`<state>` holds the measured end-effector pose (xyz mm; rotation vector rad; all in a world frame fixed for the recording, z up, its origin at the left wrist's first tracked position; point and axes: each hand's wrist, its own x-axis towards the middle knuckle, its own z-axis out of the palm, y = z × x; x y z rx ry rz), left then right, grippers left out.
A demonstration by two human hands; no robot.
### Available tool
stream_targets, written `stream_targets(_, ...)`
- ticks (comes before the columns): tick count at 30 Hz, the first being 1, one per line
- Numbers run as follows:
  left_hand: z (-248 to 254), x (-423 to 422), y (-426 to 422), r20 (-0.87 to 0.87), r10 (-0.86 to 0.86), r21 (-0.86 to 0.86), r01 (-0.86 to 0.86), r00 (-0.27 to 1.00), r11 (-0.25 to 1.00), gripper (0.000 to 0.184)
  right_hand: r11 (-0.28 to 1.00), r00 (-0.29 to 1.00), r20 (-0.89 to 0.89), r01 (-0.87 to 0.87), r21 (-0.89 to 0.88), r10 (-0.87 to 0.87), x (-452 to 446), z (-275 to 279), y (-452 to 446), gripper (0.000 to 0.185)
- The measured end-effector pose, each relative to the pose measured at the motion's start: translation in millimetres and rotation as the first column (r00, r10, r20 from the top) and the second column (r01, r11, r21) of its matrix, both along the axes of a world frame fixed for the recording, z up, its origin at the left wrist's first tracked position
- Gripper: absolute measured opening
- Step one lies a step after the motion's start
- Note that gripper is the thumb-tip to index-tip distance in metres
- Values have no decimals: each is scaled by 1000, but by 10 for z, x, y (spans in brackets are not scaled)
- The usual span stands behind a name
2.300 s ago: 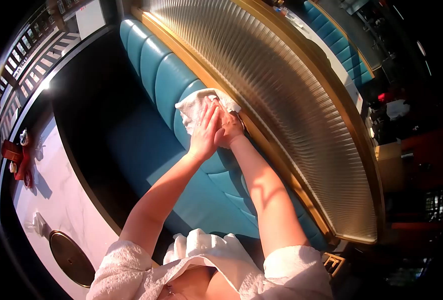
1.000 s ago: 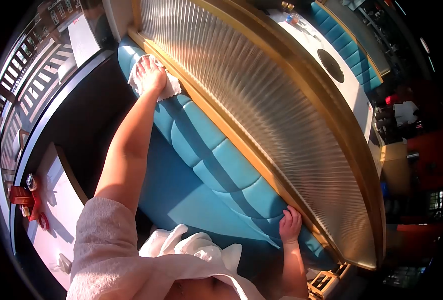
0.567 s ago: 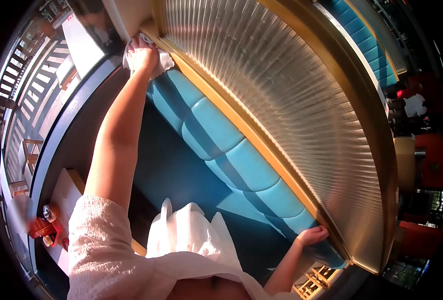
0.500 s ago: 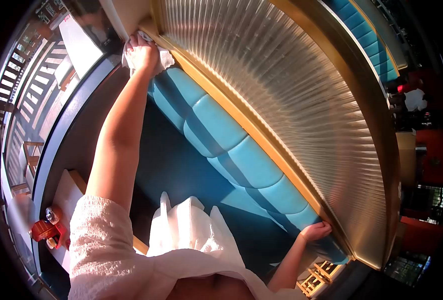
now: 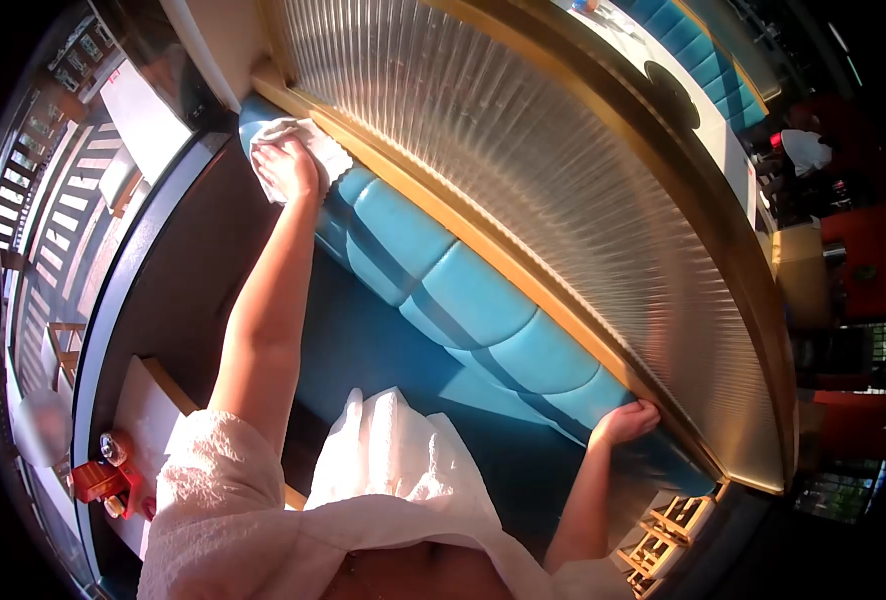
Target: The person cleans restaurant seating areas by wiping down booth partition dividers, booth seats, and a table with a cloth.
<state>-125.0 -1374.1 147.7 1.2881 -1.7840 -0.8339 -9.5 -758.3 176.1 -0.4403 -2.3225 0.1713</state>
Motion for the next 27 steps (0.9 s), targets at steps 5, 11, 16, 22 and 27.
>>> stream_targets(5, -225, 508, 1124, -295, -90, 93, 123, 951, 988, 46, 1000, 1000, -6, -19, 8, 19, 13, 9, 32, 9)
stream_targets(11, -918, 1018, 447, -48, -170, 401, 175, 984, 899, 27, 994, 992, 78, -101, 38, 98, 64, 103, -14, 10)
stream_targets(16, 532, 1006, -297, -451, -192, 157, 290, 871, 944, 26, 648, 641, 218, -760, 46, 736, 114, 504, -1142, 15)
stream_targets(22, 1350, 126, -872, -585, -499, -213, 472, 639, 855, 32, 517, 577, 271, -814, 266, 770, -317, 369, -1598, 24)
stream_targets(27, 429, -414, -1518, 146, -593, -490, 579, 792, 652, 37, 508, 599, 276, -793, 337, 752, -384, 212, -1539, 24)
